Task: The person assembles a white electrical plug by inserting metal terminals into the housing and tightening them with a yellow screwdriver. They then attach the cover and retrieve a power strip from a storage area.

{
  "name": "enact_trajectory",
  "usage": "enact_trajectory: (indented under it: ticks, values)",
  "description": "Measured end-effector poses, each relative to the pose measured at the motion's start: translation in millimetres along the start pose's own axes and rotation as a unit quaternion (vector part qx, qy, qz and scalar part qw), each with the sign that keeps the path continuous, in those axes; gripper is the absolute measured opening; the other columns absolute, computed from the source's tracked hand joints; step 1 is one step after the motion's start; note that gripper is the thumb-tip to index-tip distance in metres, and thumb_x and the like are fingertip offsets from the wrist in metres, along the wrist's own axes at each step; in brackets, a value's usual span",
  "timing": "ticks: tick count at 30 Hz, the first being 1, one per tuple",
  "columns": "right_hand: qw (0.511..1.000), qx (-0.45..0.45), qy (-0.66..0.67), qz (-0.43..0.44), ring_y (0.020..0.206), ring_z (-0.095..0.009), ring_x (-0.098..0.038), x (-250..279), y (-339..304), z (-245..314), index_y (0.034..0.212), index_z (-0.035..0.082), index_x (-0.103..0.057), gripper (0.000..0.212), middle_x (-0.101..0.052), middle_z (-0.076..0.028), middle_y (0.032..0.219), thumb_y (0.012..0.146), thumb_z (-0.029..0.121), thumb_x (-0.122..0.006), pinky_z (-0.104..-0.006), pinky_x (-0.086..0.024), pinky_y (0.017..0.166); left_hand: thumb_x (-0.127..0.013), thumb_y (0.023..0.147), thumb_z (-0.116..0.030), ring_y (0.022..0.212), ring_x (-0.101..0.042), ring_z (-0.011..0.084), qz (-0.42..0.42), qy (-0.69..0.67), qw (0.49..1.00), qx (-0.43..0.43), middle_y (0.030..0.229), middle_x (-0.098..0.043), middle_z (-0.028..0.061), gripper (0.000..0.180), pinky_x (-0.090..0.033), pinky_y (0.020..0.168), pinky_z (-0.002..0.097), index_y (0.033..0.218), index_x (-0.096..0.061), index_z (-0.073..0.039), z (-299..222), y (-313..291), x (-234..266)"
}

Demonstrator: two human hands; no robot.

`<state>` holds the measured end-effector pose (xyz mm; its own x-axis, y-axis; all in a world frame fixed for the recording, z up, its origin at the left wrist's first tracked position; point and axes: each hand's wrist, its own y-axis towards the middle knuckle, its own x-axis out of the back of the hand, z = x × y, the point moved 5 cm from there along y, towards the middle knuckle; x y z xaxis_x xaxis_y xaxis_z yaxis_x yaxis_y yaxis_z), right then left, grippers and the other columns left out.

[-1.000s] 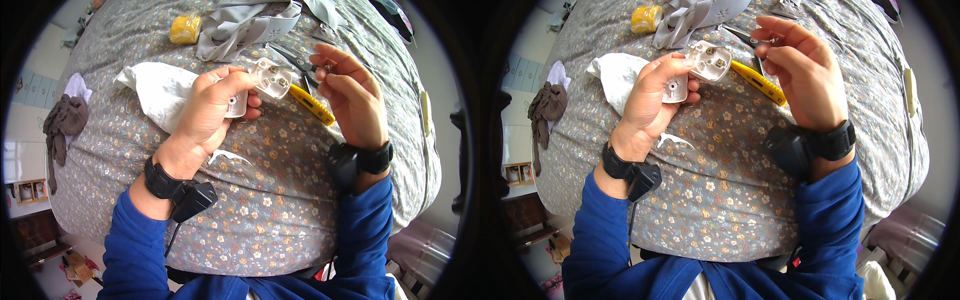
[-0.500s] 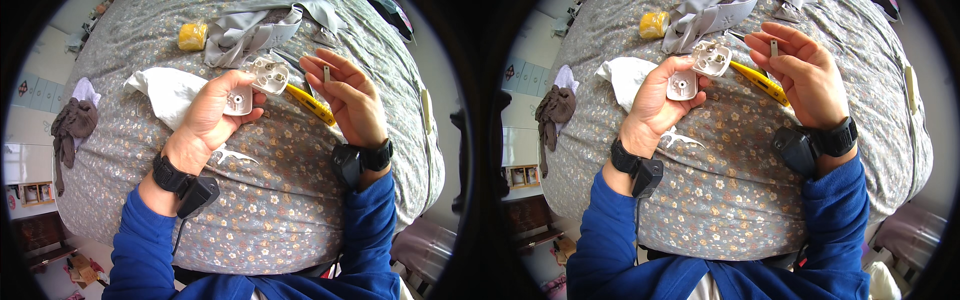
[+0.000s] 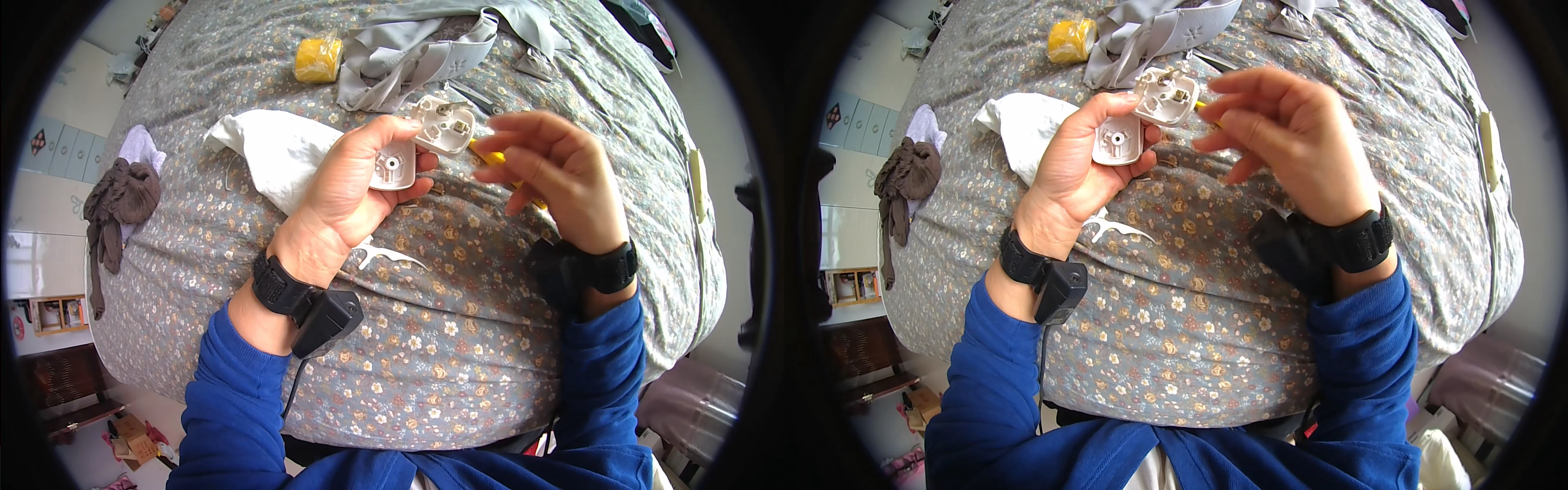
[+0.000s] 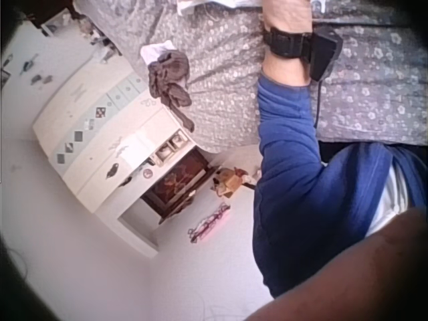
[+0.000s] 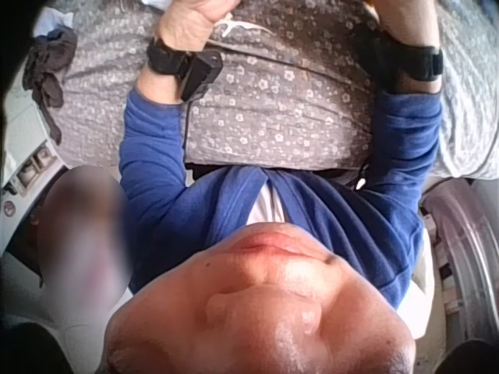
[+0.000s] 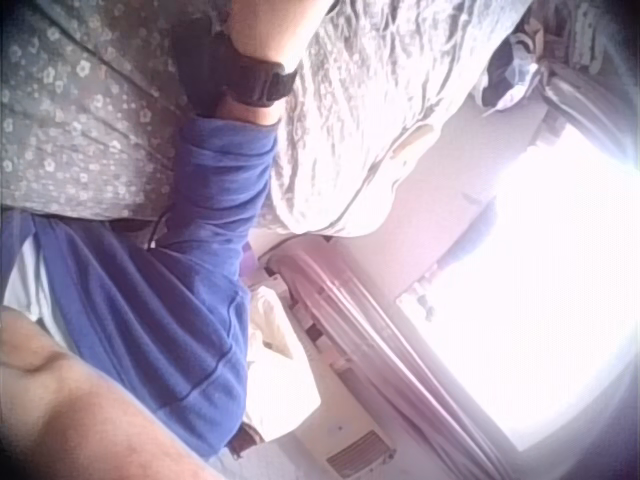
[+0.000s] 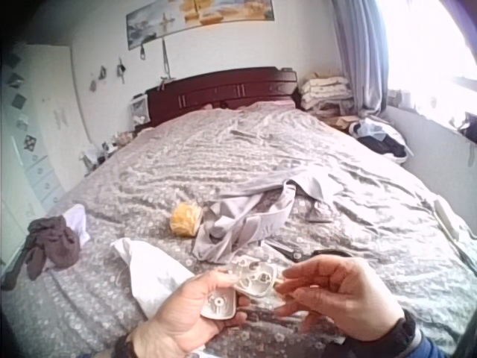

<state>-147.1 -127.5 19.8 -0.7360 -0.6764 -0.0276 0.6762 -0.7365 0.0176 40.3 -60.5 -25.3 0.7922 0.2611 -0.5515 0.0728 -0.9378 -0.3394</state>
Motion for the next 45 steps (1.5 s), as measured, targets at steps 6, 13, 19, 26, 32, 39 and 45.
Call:
enact_trajectory:
  ticks: [6,13,19,26,32,39,45]
  values:
    - [0.994,-0.034,-0.071,0.077,0.097,-0.020,-0.069,-12.9,-3.4,-5.5,0.120,-0.004,-0.057,0.031,-0.067,-0.012,0.110,0.090,-0.008,-0.049,-0.0244,-0.055,0.072,-0.067,0.087,-0.024,0.079,-0.066,0.0161,-0.002,-0.002,1.000,0.003,0.091,-0.068,0.0052,0.028,-0.057,0.063,0.0310,0.107,-0.062,-0.006,-0.2,-0.1,0.4]
    - [0.996,0.001,-0.067,0.057,0.111,-0.021,-0.064,-9.1,-4.1,-4.1,0.124,-0.004,-0.054,0.038,-0.063,-0.012,0.118,0.089,-0.013,-0.042,-0.0269,-0.054,0.086,-0.067,0.087,-0.024,0.080,-0.066,0.0156,-0.002,-0.002,1.000,0.001,0.092,-0.068,0.0051,0.029,-0.057,0.063,0.0306,0.109,-0.061,-0.006,0.7,-0.3,1.7]
    - [1.000,0.013,0.000,-0.026,0.104,-0.019,-0.066,4.2,-1.4,-0.9,0.117,-0.004,-0.056,0.026,-0.065,-0.011,0.112,0.093,-0.007,-0.045,-0.0269,-0.055,0.085,-0.067,0.087,-0.023,0.081,-0.066,0.0153,0.005,0.014,1.000,-0.014,0.092,-0.067,0.0049,0.029,-0.057,0.064,0.0299,0.109,-0.060,-0.006,-0.4,-0.2,0.2]
    - [0.998,0.039,-0.039,-0.012,0.081,-0.010,-0.065,7.4,0.3,0.1,0.123,-0.003,-0.056,0.028,-0.068,-0.011,0.105,0.096,0.002,-0.051,-0.0192,-0.050,0.063,-0.067,0.087,-0.021,0.081,-0.066,0.0138,0.019,0.016,0.999,-0.033,0.092,-0.067,0.0038,0.025,-0.056,0.064,0.0284,0.107,-0.061,-0.008,-1.3,-1.9,-4.6]
    - [0.982,-0.037,0.183,0.031,0.070,-0.006,-0.061,-0.8,2.1,-14.5,0.127,-0.002,-0.055,0.037,-0.068,-0.006,0.091,0.096,0.016,-0.061,-0.0167,-0.044,0.054,-0.068,0.087,-0.020,0.077,-0.066,0.0117,0.048,0.067,0.995,-0.052,0.088,-0.067,0.0042,0.025,-0.055,0.063,0.0254,0.105,-0.060,-0.005,-3.0,-5.1,-12.8]
    - [0.992,-0.015,0.124,0.001,0.064,-0.003,-0.057,-2.6,3.7,-18.0,0.116,0.004,-0.066,0.027,-0.067,-0.002,0.081,0.094,0.018,-0.066,-0.0157,-0.040,0.052,-0.067,0.087,-0.023,0.075,-0.064,0.0099,0.051,0.151,0.984,-0.081,0.088,-0.067,0.0038,0.029,-0.054,0.065,0.0244,0.107,-0.058,-0.005,-1.9,-9.1,-19.0]
    - [0.992,-0.028,0.126,0.013,0.065,-0.001,-0.055,-5.6,3.0,-14.5,0.111,0.005,-0.068,0.024,-0.065,0.002,0.079,0.092,0.019,-0.068,-0.0146,-0.039,0.052,-0.067,0.088,-0.025,0.073,-0.064,0.0092,0.052,0.186,0.975,-0.106,0.086,-0.067,0.0037,0.030,-0.054,0.064,0.0231,0.108,-0.058,-0.004,-1.9,-11.7,-23.2]
